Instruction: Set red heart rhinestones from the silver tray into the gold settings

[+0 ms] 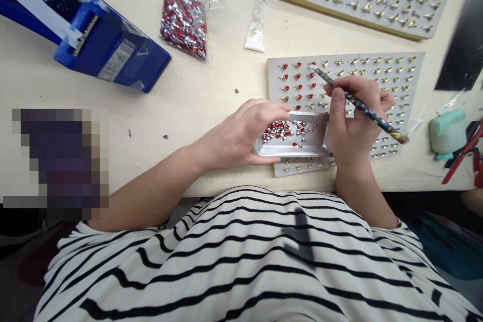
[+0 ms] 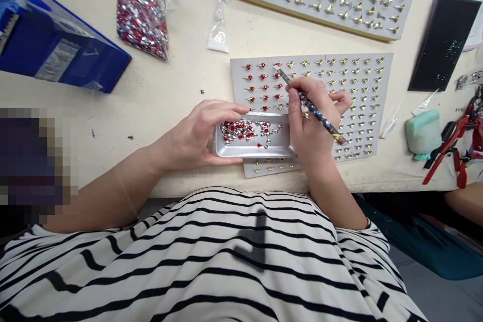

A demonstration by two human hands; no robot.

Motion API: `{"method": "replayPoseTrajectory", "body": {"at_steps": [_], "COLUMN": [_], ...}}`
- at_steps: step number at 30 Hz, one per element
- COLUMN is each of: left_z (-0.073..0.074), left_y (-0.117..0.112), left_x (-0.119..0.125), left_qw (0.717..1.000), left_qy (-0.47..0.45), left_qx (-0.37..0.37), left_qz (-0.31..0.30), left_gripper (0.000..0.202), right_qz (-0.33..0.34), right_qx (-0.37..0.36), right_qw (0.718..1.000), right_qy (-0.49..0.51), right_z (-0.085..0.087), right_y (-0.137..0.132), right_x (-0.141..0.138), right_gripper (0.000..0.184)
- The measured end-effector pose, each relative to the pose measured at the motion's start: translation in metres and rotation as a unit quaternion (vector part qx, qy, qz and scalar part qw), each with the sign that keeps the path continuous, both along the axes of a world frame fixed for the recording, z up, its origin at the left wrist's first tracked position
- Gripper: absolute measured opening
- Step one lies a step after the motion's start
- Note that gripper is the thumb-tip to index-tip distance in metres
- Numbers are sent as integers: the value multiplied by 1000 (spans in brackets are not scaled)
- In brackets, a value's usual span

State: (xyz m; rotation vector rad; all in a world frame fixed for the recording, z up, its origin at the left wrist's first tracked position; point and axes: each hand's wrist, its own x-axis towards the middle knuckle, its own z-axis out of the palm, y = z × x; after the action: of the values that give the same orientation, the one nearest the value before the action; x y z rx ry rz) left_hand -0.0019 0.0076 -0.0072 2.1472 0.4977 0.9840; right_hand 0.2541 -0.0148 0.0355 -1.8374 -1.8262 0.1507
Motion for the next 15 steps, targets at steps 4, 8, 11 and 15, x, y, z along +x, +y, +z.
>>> {"method": "replayPoseTrajectory", "body": {"at_steps": [4, 8, 11, 15], "left_z": [1, 1, 1, 1], "left_y": [0, 0, 0, 0], "left_x": [0, 0, 0, 0], "left_qw": [1000, 1000, 1000, 1000], "left_qy": [6, 8, 8, 7], "left_qx": [-6, -13, -11, -5], "left_qz": [-5, -5, 0, -2], "left_gripper": [78, 78, 77, 78], "right_qz": [-4, -9, -6, -13], "right_qx": [-5, 14, 34, 19], "right_qw": [1000, 1000, 999, 1000], "right_qy": [7, -9, -11, -4], "right_z": [0, 0, 1, 2], "right_y": [0, -1, -1, 0], "right_x": [0, 1, 2, 2], "right_gripper": [21, 20, 18, 17]}}
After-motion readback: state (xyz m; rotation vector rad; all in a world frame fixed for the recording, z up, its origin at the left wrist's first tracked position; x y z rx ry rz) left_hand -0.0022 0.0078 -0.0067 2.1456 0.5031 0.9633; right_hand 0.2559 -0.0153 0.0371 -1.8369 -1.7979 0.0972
